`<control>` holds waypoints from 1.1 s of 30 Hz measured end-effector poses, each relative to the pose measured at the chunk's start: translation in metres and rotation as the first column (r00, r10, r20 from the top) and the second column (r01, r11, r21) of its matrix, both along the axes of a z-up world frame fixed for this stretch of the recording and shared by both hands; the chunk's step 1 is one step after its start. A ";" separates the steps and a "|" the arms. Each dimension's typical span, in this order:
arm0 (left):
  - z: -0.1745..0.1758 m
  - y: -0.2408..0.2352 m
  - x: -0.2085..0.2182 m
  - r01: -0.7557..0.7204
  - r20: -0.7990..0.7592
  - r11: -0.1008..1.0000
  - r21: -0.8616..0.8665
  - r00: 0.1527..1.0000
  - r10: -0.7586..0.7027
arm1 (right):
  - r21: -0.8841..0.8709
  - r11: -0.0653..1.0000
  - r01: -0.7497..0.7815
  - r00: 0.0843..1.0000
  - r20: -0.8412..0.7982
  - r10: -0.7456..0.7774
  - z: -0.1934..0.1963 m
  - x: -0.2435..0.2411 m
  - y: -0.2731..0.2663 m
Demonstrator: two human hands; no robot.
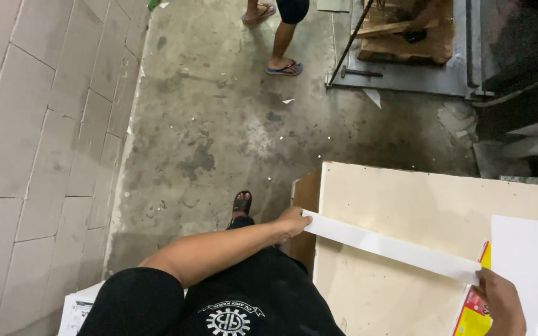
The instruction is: Folding strips of printed labels at a printing station.
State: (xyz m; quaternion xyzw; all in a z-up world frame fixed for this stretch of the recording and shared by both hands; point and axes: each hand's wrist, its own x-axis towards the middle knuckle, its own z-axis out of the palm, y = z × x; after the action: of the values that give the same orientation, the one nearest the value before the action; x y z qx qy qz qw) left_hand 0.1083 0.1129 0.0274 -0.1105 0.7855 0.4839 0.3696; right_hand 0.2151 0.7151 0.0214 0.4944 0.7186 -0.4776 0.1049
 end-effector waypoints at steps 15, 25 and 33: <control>0.077 -0.025 -0.010 0.559 -0.599 0.617 -0.554 0.247 -0.762 | 0.611 0.441 -0.657 0.702 0.283 0.653 0.129 0.001 -0.132; 0.070 -0.029 -0.009 0.542 -0.605 0.672 -0.505 0.332 -0.723 | 0.600 0.350 -0.719 0.624 0.337 0.705 0.100 -0.005 -0.122; 0.115 -0.012 -0.007 0.530 -0.462 0.619 -0.579 0.413 -0.785 | 0.657 0.276 -0.701 0.571 0.287 0.769 0.118 -0.012 -0.139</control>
State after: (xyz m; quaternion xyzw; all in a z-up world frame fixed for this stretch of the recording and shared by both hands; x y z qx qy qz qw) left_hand 0.1017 0.1013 0.1425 0.3357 0.9096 0.1535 0.1908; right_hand 0.2030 0.5757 0.1392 0.0828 0.9903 -0.0763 0.0812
